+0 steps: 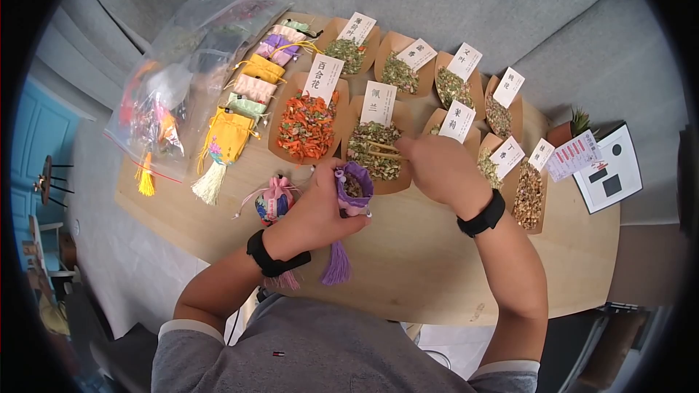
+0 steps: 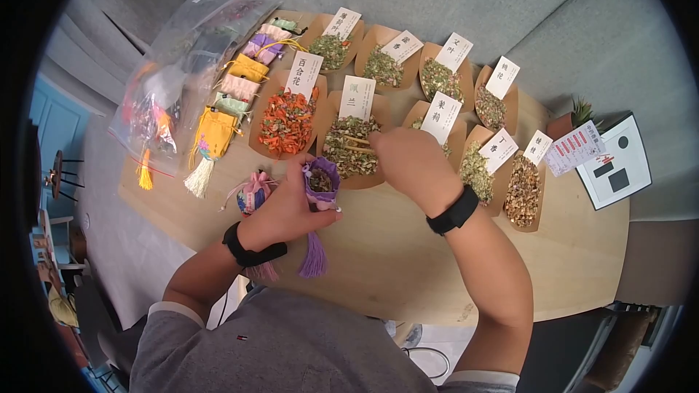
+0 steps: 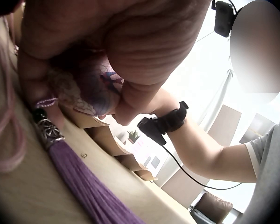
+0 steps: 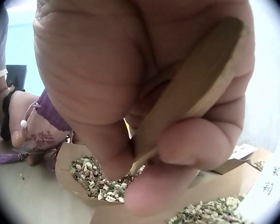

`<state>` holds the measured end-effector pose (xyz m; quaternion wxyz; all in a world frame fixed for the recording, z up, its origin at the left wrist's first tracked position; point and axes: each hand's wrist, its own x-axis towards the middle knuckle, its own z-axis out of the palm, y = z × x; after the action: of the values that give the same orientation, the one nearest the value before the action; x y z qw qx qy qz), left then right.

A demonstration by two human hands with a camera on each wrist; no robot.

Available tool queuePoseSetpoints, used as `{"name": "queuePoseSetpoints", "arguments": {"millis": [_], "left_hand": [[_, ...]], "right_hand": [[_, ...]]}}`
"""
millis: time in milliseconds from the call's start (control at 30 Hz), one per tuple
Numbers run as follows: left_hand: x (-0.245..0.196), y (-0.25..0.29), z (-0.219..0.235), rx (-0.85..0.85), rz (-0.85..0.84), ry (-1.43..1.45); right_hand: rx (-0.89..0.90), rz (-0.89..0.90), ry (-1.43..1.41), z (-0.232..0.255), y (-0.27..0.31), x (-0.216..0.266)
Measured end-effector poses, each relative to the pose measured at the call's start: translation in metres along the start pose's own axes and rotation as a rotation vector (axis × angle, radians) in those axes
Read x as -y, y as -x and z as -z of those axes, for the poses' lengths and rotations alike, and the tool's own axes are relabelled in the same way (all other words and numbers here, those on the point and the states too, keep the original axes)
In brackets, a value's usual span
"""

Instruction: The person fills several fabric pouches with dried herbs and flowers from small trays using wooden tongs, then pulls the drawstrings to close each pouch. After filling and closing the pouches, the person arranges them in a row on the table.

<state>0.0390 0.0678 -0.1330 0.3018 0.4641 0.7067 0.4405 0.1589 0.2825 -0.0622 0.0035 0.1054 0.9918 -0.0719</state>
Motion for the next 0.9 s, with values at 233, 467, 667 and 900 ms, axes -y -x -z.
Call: {"name": "queuePoseSetpoints", "arguments": {"millis": [233,467,667,900], "left_hand": [[-0.004,0.0,0.002,0.017,0.031,0.046],[-0.005,0.0,0.001,0.002,0.029,0.05],[-0.005,0.0,0.002,0.015,0.043,0.027],[0.0,0.0,0.0,-0.002,0.033,0.102]], "right_hand": [[-0.061,0.0,0.064,-0.002,0.005,-0.001],[-0.023,-0.036,-0.022,0.026,0.018,-0.007],[-0.017,-0.008,-0.215,0.063,0.033,0.019],[0.133,-0.075,-0.194,0.058,0.026,0.001]]}}
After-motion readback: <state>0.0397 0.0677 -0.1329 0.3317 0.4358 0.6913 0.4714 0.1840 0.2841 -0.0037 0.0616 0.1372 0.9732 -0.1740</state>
